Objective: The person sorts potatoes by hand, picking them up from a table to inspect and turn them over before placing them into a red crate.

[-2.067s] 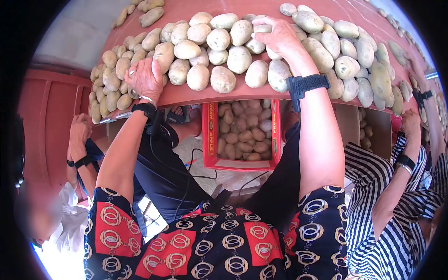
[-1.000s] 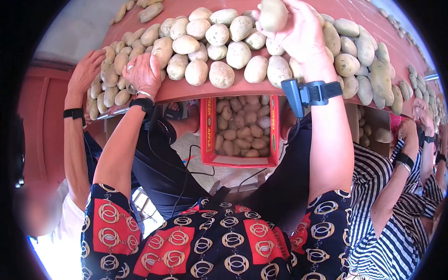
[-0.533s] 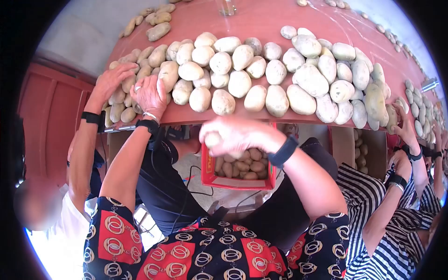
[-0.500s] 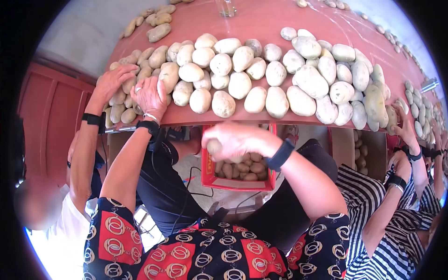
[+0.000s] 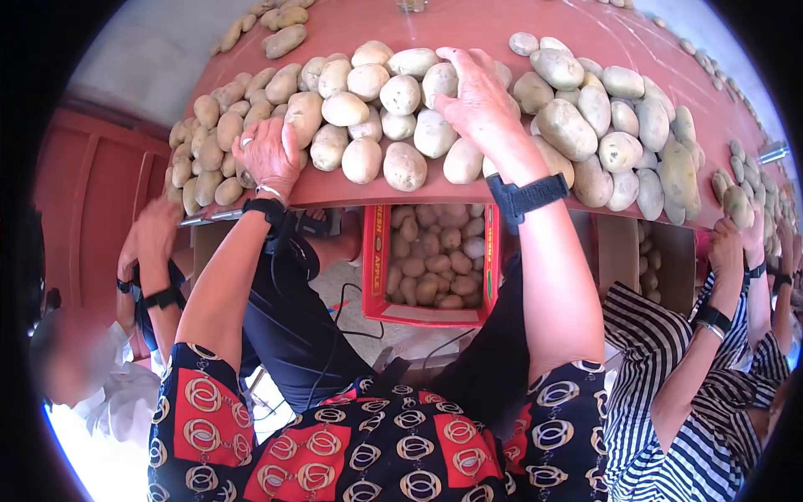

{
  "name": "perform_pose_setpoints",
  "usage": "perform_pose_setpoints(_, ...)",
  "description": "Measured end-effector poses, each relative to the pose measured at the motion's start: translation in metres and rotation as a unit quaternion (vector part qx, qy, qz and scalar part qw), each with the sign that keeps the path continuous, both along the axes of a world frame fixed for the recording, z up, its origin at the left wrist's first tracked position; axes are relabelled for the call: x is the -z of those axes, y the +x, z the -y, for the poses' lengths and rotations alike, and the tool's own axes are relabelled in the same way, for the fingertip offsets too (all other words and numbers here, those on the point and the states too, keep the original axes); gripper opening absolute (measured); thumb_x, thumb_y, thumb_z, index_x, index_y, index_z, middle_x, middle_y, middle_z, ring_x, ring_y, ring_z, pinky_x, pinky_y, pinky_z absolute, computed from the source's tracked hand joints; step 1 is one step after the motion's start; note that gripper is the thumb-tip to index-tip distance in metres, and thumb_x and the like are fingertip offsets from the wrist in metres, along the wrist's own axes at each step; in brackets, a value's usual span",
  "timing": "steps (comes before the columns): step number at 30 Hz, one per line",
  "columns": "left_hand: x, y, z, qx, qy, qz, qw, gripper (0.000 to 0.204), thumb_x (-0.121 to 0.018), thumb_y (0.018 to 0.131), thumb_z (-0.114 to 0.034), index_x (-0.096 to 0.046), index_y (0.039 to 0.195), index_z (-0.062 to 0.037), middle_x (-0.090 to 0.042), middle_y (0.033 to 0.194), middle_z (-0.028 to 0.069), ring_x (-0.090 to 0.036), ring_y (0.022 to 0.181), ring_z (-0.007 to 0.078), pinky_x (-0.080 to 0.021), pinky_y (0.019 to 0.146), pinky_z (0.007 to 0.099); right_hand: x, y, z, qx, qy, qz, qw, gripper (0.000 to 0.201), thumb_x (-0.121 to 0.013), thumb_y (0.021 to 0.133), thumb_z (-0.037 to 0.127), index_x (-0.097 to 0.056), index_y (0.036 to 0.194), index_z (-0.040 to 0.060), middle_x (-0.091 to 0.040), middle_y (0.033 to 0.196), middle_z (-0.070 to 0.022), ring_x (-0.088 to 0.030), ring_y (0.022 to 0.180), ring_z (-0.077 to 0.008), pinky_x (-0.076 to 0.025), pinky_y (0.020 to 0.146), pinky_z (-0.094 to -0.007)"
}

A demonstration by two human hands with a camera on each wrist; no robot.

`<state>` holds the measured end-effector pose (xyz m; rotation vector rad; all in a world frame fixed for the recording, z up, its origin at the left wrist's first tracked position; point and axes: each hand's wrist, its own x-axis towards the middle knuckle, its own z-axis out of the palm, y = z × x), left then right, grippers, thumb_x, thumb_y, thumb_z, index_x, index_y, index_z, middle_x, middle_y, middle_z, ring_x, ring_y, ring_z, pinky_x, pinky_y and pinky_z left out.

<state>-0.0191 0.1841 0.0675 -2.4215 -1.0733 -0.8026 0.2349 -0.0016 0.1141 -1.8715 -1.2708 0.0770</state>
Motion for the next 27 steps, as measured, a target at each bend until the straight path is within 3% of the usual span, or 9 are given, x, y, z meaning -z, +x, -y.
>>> perform_pose_setpoints(4, -0.004, 0.002, 0.006, -0.003, 0.018, 0.001, 1.000, 0.027, -0.044, 0.087, -0.032, -0.063, 0.092, -0.0139, -0.062, 0.095, 0.0031, -0.051, 0.103, 0.0249, -0.026, 0.094, 0.0516, -0.002, -0.009, -0.009, -0.016, -0.065, 0.015, 0.998, 0.063, -0.068, 0.075, 0.010, -0.044, 0.133, 0.0107, -0.041, 0.136, -0.0171, -0.038, 0.129, -0.0313, -0.032, 0.108, -0.0374)
perform_pose_setpoints(7, -0.001, 0.001, 0.003, 0.002, 0.011, 0.016, 1.000, 0.026, -0.045, 0.087, -0.032, -0.063, 0.092, -0.0144, -0.061, 0.095, 0.0030, -0.051, 0.103, 0.0248, -0.026, 0.095, 0.0514, -0.001, -0.011, -0.020, -0.004, -0.161, -0.059, 0.985, 0.061, -0.067, 0.076, 0.010, -0.043, 0.131, 0.0063, -0.039, 0.135, -0.0226, -0.042, 0.126, -0.0354, -0.038, 0.104, -0.0384)
perform_pose_setpoints(19, -0.003, 0.000, 0.006, 0.021, 0.000, 0.004, 1.000, 0.025, -0.045, 0.088, -0.032, -0.063, 0.092, -0.0150, -0.061, 0.094, 0.0038, -0.052, 0.102, 0.0269, -0.026, 0.094, 0.0530, 0.025, 0.001, -0.033, 0.049, -0.049, 0.037, 0.997, 0.055, -0.070, 0.067, 0.005, -0.051, 0.119, 0.0054, -0.053, 0.116, -0.0210, -0.051, 0.113, -0.0357, -0.042, 0.098, -0.0395)
perform_pose_setpoints(21, -0.002, 0.002, 0.003, 0.006, 0.006, 0.009, 1.000, 0.025, -0.044, 0.088, -0.032, -0.062, 0.091, -0.0149, -0.062, 0.095, 0.0043, -0.052, 0.101, 0.0276, -0.026, 0.093, 0.0537, -0.003, 0.001, -0.017, 0.002, -0.052, -0.044, 0.998, 0.054, -0.071, 0.068, 0.006, -0.052, 0.119, 0.0058, -0.059, 0.107, -0.0196, -0.056, 0.105, -0.0325, -0.046, 0.092, -0.0375)
perform_pose_setpoints(22, -0.001, 0.001, 0.003, 0.013, 0.012, 0.021, 1.000, 0.026, -0.044, 0.088, -0.033, -0.061, 0.089, -0.0146, -0.062, 0.096, 0.0045, -0.053, 0.101, 0.0281, -0.026, 0.093, 0.0541, -0.004, 0.002, -0.023, -0.028, 0.025, -0.125, 0.991, 0.056, -0.072, 0.072, 0.006, -0.051, 0.124, 0.0077, -0.061, 0.094, -0.0074, -0.060, 0.078, -0.0166, -0.051, 0.071, -0.0269)
perform_pose_setpoints(23, -0.001, 0.000, 0.002, 0.022, 0.008, 0.013, 1.000, 0.026, -0.044, 0.088, -0.033, -0.061, 0.087, -0.0142, -0.063, 0.096, 0.0040, -0.053, 0.101, 0.0284, -0.026, 0.092, 0.0539, -0.009, 0.010, -0.008, -0.023, -0.001, -0.182, 0.983, 0.053, -0.071, 0.075, 0.006, -0.051, 0.124, 0.0068, -0.058, 0.096, -0.0046, -0.057, 0.077, -0.0113, -0.050, 0.067, -0.0237)
perform_pose_setpoints(25, -0.001, 0.001, 0.001, 0.021, 0.007, 0.017, 1.000, 0.027, -0.043, 0.088, -0.033, -0.061, 0.086, -0.0141, -0.063, 0.094, 0.0034, -0.052, 0.101, 0.0281, -0.027, 0.091, 0.0537, -0.005, 0.027, -0.001, -0.077, 0.129, -0.356, 0.922, 0.041, -0.066, 0.081, 0.011, -0.054, 0.120, 0.0053, -0.059, 0.093, -0.0048, -0.057, 0.076, -0.0113, -0.050, 0.063, -0.0245)
perform_pose_setpoints(26, 0.000, 0.002, 0.001, 0.022, 0.005, 0.017, 1.000, 0.027, -0.043, 0.088, -0.033, -0.061, 0.086, -0.0141, -0.063, 0.094, 0.0034, -0.052, 0.101, 0.0281, -0.027, 0.091, 0.0537, -0.029, 0.016, 0.012, -0.093, 0.148, -0.530, 0.830, 0.023, -0.059, 0.089, 0.018, -0.057, 0.107, 0.0059, -0.058, 0.091, -0.0102, -0.060, 0.080, -0.0207, -0.051, 0.063, -0.0307)
perform_pose_setpoints(27, 0.001, 0.002, 0.000, 0.017, 0.015, 0.018, 1.000, 0.027, -0.042, 0.089, -0.034, -0.061, 0.086, -0.0141, -0.063, 0.094, 0.0032, -0.052, 0.102, 0.0279, -0.027, 0.091, 0.0539, -0.029, 0.013, 0.016, -0.094, 0.147, -0.530, 0.830, 0.023, -0.059, 0.089, 0.018, -0.057, 0.107, 0.0059, -0.058, 0.091, -0.0102, -0.060, 0.080, -0.0207, -0.051, 0.063, -0.0307)
